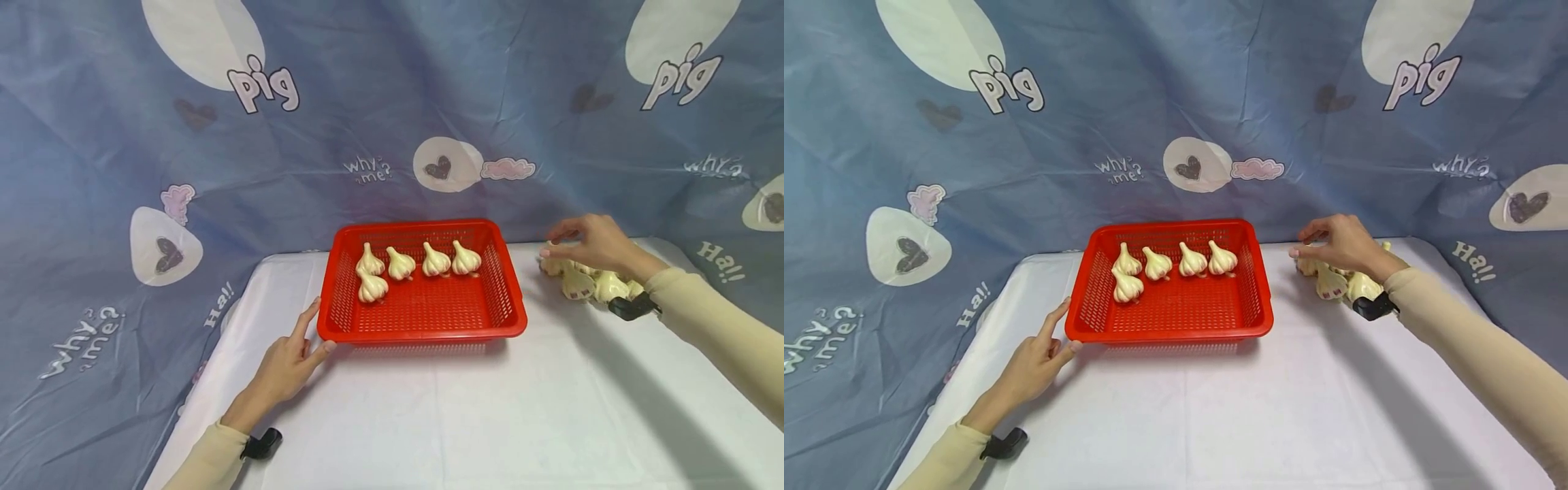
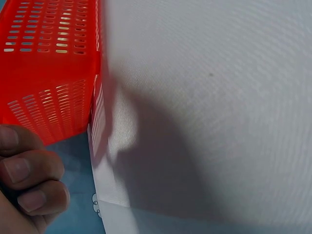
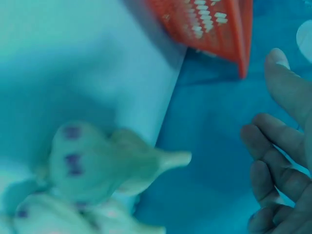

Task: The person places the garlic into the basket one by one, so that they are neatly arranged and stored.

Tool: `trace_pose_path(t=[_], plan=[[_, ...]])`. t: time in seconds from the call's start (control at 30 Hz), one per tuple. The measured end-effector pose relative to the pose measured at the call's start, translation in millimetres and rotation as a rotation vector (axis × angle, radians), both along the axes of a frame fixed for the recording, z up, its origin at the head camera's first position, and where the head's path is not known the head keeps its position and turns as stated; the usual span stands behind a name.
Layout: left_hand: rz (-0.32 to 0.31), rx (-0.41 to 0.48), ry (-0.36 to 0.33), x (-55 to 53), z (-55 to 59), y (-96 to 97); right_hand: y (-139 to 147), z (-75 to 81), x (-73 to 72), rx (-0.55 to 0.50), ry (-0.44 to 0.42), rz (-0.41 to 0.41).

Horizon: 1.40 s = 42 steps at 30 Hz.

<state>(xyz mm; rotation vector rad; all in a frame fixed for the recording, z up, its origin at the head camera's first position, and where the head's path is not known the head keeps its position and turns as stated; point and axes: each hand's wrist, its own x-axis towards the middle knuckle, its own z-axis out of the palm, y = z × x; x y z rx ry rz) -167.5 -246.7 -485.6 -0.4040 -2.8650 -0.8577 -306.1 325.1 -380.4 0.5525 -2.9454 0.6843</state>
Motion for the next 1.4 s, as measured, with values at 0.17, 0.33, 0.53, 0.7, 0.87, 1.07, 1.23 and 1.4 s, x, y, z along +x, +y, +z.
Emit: trace_pose_path(t=[0.17,0.33,0.53,0.7,0.87,1.07,1.23,1.4], plan=[[0.001,-0.002,0.001,0.3,-0.2,0.3,22,-7.5,4.4,0.094,0.0,0.044],[0.0,-0.004,0.002,0.3,-0.9,0.0,38,-16.6,6.9,0.172,0.003,0.082],[0.001,0.001,0.012,-0.2,0.5,-0.6,47,-28.2,11.6,0.221,0.006,0.074],[0.002,-0.001,0.003,1.1,0.4,-0.4,51,-37.5,15.1,0.22,-0.049,0.062],[0.004,0.001,0.006,1.4,0.3,-0.2,53,-43.1,15.4,0.195,-0.072,0.073],[-0.001,0.011,0.017,0.6,0.8,-0.5,50,-50.3,22.7,0.199,-0.064,0.082],[0.002,0.008,0.015,1.2,0.6,-0.6,49,-53.7,26.3,0.22,-0.022,0.132],[0.002,0.005,0.011,1.6,0.0,-0.2,49,-52.8,28.0,0.234,-0.044,0.142]])
